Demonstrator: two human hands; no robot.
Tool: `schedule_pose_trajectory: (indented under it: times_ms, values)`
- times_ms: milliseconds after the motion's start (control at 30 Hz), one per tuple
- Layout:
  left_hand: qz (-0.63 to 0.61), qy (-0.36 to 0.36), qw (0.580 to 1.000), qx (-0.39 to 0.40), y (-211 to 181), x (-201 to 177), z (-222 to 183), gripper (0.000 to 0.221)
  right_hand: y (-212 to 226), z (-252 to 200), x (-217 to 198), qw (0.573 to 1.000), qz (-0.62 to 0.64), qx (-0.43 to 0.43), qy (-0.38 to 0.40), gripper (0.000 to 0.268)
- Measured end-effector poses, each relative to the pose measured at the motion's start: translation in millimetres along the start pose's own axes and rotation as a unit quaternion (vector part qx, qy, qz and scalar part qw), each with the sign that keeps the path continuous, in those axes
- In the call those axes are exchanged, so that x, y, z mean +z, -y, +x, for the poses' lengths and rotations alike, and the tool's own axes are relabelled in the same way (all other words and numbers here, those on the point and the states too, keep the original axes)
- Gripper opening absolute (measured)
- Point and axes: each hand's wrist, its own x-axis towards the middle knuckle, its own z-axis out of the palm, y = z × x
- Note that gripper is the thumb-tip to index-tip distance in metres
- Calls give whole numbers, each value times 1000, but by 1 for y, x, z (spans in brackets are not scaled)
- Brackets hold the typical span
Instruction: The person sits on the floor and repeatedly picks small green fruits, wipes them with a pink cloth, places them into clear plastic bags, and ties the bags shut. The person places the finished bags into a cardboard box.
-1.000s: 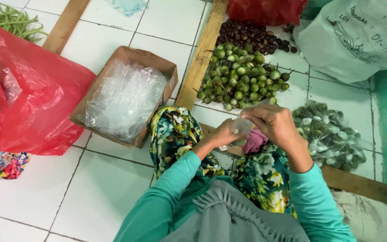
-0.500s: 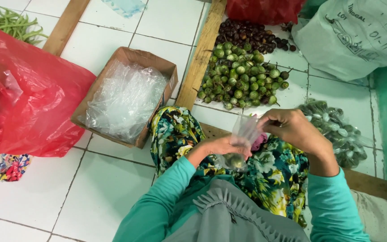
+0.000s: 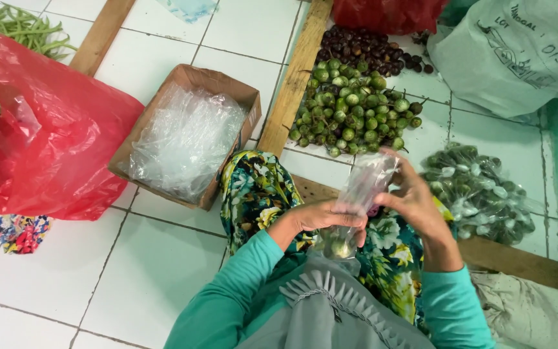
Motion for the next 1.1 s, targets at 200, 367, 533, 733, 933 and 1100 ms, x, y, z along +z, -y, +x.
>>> schedule_pose_trajectory:
  times_ms: [200, 367, 533, 733, 933, 1100]
  values:
    - [18, -28, 997, -75, 18, -5, 1, 20, -30, 6, 34, 985, 93, 24, -144, 11]
    - [21, -56, 990, -124, 23, -16, -6, 21, -29, 11, 6, 983, 33, 1, -182, 14]
    - [-14, -86, 978, -192, 51, -37, -26, 23, -15, -6, -17, 978, 14, -43, -204, 10]
    - [-13, -104, 967, -231, 49, -37, -19, 23, -10, -40, 38, 759, -578, -291, 71, 66]
    - [72, -19, 969, -235, 60, -45, -12, 12, -63, -41, 34, 657, -643, -393, 27, 29]
    - [37, -92, 945, -311, 20, -32, -14, 37, -80, -24, -24, 629, -713, -308, 4, 11]
